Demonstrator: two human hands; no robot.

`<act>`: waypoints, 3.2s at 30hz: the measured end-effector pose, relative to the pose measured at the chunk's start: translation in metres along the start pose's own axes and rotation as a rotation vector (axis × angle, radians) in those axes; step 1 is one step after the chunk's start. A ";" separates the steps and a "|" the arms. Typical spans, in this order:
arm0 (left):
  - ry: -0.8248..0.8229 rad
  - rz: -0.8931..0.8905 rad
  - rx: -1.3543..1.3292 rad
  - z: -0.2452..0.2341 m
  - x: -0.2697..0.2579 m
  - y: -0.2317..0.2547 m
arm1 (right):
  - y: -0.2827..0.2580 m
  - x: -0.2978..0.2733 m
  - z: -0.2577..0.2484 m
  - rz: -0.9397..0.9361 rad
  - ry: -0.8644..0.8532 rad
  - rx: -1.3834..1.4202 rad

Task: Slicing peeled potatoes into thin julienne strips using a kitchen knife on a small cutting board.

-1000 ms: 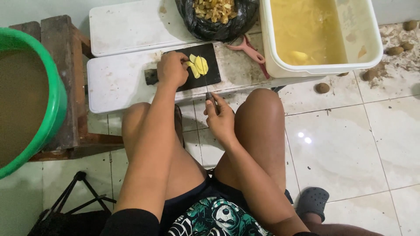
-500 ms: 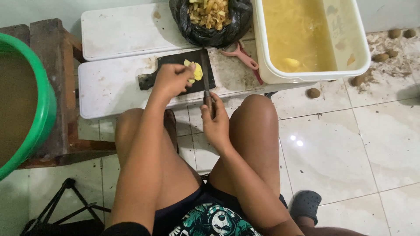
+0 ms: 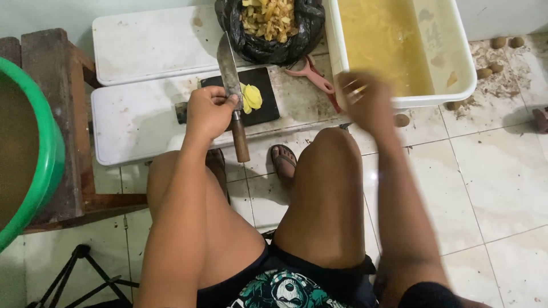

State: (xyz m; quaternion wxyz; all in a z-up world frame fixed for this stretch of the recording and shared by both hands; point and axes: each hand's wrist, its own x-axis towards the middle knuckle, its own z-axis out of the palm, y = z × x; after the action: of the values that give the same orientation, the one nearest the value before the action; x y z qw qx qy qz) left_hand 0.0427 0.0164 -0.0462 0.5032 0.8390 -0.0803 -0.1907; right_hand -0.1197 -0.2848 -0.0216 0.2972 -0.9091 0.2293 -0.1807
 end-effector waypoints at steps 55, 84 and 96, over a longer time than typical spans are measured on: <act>0.328 -0.025 -0.337 -0.021 0.030 0.000 | -0.133 0.032 0.176 -1.012 -0.361 -0.590; 0.269 -0.034 -0.340 -0.018 0.032 0.000 | -0.113 0.028 0.151 -0.301 -0.356 0.434; 0.120 0.033 0.087 -0.014 0.022 -0.009 | -0.105 -0.054 0.126 0.215 -0.359 0.411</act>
State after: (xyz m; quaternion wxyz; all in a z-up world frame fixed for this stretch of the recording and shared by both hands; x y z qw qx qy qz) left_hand 0.0679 0.0250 -0.0535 0.4734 0.8685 -0.0720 -0.1283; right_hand -0.0733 -0.1231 -0.0620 0.5283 -0.8178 0.2265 -0.0271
